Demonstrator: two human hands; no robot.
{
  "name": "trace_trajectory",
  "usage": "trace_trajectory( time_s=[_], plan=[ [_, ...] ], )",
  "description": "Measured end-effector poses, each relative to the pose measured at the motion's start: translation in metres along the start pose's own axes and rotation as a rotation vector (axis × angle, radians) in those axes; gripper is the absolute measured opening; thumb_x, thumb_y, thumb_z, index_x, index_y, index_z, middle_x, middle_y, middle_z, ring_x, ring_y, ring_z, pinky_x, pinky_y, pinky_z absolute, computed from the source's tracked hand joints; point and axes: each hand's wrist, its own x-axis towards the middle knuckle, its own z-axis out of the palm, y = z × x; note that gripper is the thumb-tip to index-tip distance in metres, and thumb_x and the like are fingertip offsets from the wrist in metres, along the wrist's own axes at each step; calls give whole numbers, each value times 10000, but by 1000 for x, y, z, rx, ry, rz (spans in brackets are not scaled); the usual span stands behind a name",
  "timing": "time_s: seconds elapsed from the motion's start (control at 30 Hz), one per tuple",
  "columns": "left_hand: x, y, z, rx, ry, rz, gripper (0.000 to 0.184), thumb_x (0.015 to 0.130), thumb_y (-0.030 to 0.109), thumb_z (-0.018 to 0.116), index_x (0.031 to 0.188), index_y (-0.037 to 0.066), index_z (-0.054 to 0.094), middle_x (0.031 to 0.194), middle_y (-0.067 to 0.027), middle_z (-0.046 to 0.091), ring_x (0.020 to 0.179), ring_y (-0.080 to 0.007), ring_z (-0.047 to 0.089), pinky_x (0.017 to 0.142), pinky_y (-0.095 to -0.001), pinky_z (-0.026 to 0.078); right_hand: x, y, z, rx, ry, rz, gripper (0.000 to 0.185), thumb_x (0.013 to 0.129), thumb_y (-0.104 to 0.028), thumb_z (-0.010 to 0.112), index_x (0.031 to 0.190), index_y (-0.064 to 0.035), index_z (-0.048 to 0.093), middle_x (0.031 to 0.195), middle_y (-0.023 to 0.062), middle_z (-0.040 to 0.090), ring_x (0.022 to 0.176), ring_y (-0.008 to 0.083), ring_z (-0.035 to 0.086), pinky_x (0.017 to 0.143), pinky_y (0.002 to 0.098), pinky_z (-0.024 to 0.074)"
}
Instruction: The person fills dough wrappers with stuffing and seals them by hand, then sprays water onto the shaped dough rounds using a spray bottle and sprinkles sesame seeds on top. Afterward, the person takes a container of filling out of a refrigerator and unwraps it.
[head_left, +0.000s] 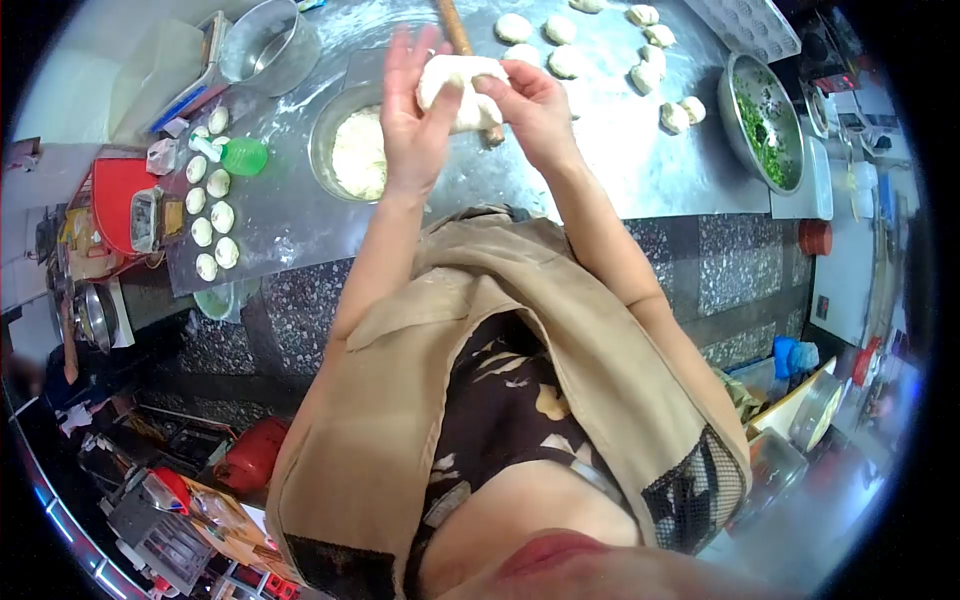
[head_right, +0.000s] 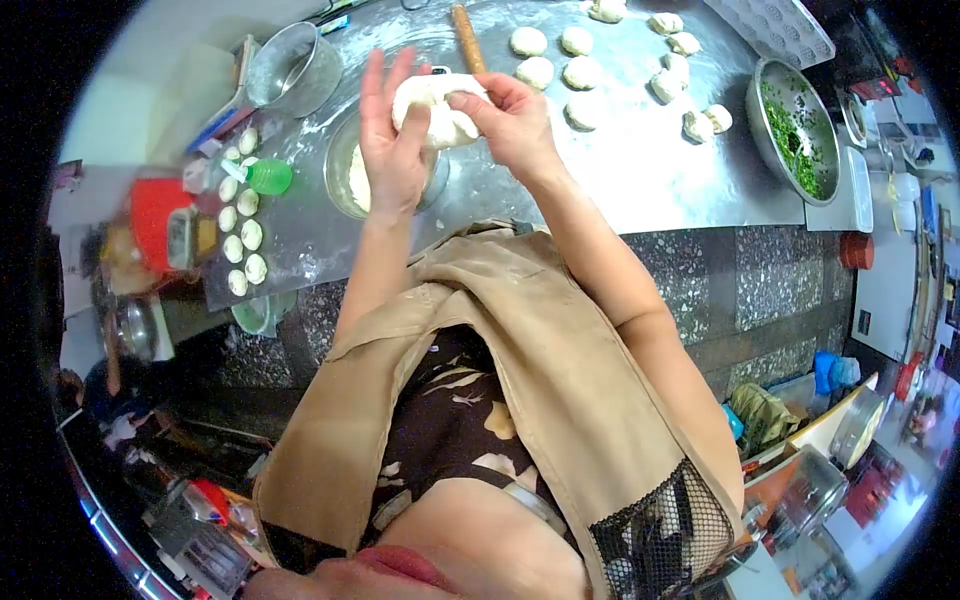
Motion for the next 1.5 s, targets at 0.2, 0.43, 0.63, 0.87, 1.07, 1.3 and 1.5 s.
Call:
trace_trajectory(
  time_s=[0.2,0.43,0.63,0.87,1.07,1.3,1.5],
  plan=[
    [-6,3,-9,-87,-39,-105,425,876,88,587,1252,-49,444,1151,-101,557,997,-147,557,876,-267,448,-3,-11,19,-24,67,-65,225,848,-150,623,1022,-8,597,897,24,641,761,68,574,642,201,457],
    [2,33,4,-72,-43,-22,362,878,16,540,1230,-14,462,1246,-139,512,1047,-176,546,856,-289,483,-1,-15,18,297,-109,134,289,847,-92,593,1113,-17,507,1053,53,582,877,129,583,678,260,504],
    [28,48,-29,450,-347,-196,347,834,58,625,1169,7,549,979,-58,642,897,-99,582,761,-249,480,18,-28,20,-348,-91,-352,339,782,-92,660,1089,-20,535,915,40,582,844,140,572,689,253,482],
    [22,47,-10,250,-135,6,336,831,28,613,1165,24,570,1119,-92,605,970,-148,573,830,-266,470,20,-27,22,-53,-167,-17,274,861,-137,593,1097,3,581,918,59,631,834,109,592,631,251,516],
    [31,31,-25,338,-56,0,367,841,27,608,1200,10,533,1102,-93,614,942,-108,581,818,-254,478,30,-10,37,-180,6,-243,193,835,-158,610,965,-17,630,711,4,593,676,76,533,649,241,448],
    [33,51,-30,825,-232,-78,204,827,28,603,1026,19,648,928,-75,668,796,-79,592,693,-219,481,31,-13,25,-792,-94,-316,175,831,-147,609,946,-17,632,743,5,614,720,79,561,637,264,447],
    [32,29,-31,412,68,46,189,835,81,619,1019,46,648,897,-86,673,773,-146,638,676,-257,499,37,-18,27,-417,-77,-148,199,811,-147,630,976,-36,631,717,89,621,646,142,580,606,281,455]
  ],
)
